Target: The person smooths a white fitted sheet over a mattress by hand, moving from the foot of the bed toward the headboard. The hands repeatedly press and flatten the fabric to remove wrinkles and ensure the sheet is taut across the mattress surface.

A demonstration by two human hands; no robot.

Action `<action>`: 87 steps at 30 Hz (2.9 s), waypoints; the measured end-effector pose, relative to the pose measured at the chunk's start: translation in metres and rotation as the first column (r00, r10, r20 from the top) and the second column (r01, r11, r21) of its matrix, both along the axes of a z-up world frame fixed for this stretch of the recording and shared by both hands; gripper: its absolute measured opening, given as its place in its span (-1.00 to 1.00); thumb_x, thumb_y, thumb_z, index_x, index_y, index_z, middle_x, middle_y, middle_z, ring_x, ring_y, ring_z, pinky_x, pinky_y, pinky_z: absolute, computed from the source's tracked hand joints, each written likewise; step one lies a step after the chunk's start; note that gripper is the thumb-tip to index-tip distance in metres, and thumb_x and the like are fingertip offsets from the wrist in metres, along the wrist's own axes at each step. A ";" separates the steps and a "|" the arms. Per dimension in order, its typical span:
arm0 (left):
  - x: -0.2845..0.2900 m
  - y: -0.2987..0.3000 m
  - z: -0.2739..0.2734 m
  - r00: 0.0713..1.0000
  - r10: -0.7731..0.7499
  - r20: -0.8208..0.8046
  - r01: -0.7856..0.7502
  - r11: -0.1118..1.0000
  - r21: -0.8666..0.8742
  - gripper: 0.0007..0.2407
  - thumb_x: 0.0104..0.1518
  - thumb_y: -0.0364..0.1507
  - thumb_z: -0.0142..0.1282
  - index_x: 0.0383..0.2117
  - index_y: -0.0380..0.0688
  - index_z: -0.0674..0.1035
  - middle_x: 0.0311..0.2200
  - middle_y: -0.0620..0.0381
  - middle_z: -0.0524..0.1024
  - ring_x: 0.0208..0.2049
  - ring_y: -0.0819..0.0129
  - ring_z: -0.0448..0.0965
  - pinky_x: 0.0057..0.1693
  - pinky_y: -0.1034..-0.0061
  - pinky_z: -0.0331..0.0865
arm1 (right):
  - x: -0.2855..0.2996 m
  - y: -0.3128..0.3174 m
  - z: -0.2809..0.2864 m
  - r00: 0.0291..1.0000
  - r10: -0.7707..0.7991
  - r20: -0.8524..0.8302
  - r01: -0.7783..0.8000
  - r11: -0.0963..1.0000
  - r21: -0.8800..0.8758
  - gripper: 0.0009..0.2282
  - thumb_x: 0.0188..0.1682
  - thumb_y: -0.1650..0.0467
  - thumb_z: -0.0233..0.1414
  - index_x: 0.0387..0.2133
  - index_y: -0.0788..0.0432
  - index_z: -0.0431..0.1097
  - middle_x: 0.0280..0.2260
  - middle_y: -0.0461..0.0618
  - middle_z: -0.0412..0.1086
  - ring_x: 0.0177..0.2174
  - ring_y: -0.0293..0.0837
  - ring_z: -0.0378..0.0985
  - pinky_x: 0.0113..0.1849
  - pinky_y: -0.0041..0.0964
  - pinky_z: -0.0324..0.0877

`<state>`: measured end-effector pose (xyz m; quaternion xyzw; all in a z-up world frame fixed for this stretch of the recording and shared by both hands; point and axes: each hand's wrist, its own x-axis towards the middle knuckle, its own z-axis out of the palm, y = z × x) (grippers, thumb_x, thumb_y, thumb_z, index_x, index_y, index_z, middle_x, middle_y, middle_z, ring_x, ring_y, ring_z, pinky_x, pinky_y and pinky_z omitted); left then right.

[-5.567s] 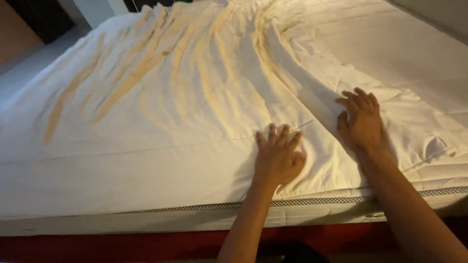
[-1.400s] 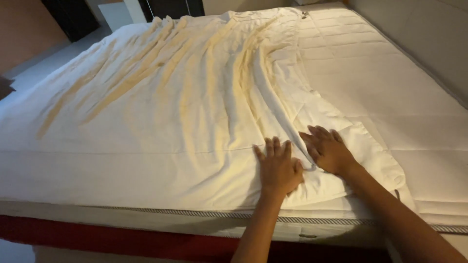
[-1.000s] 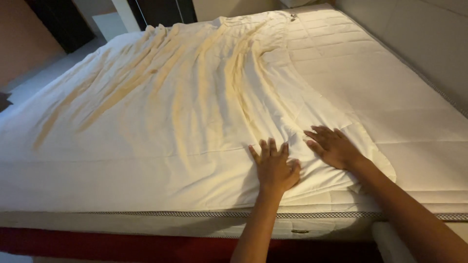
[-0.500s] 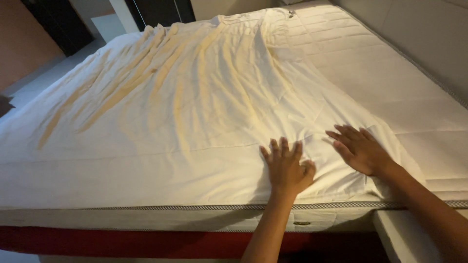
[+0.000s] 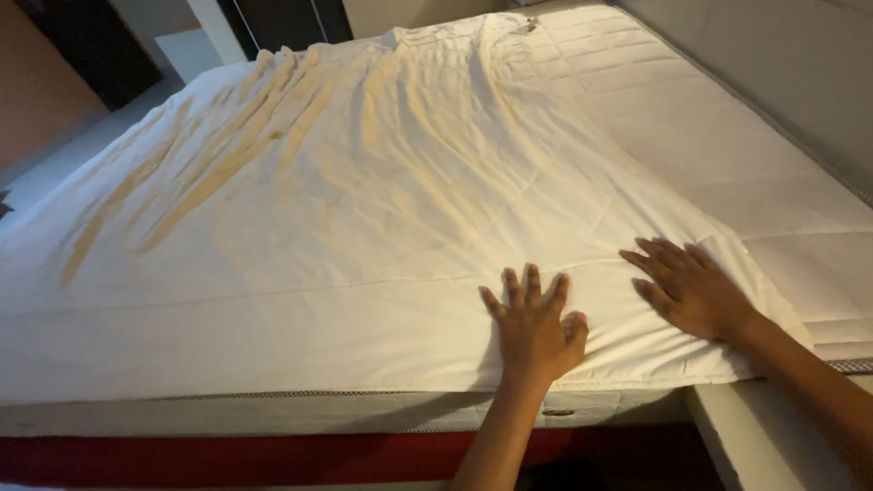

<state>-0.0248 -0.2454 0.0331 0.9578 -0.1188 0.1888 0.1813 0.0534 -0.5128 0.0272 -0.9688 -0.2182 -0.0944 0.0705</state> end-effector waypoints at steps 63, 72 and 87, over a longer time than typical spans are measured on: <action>0.014 -0.028 -0.003 0.992 0.095 -0.079 -0.091 0.994 0.052 -0.37 0.14 -0.01 -0.20 0.37 0.03 0.25 0.42 -0.29 -0.02 0.42 -0.47 -0.21 0.31 -0.55 -0.50 | -0.024 -0.048 -0.003 0.984 -0.034 0.176 0.060 0.987 -0.146 -0.39 0.07 -0.02 -0.33 0.36 -0.08 0.04 0.35 0.06 0.05 0.32 0.04 0.03 0.26 0.18 -0.09; 0.048 0.021 -0.046 0.980 -0.175 0.099 0.200 0.896 -0.395 -0.46 0.08 -0.26 -0.06 0.26 -0.14 0.45 0.32 -0.29 0.31 0.38 -0.27 0.24 0.40 -0.36 0.00 | 0.024 0.042 0.025 0.936 -0.344 -0.071 0.336 0.937 -0.097 -0.49 0.00 0.14 -0.03 0.21 0.03 0.34 0.17 0.11 0.40 -0.01 0.12 0.56 -0.08 0.10 0.58; 0.008 0.228 -0.016 0.916 0.396 0.057 -0.399 0.914 0.069 -0.50 0.14 -0.22 -0.10 0.27 0.01 0.41 0.35 -0.15 0.22 0.40 -0.30 0.01 0.38 -0.44 -0.32 | 0.028 0.287 -0.011 0.947 0.241 0.213 -0.282 0.940 0.189 -0.57 -0.05 0.21 -0.04 0.08 0.06 0.44 0.18 0.09 0.35 0.20 0.10 0.29 0.22 0.16 0.10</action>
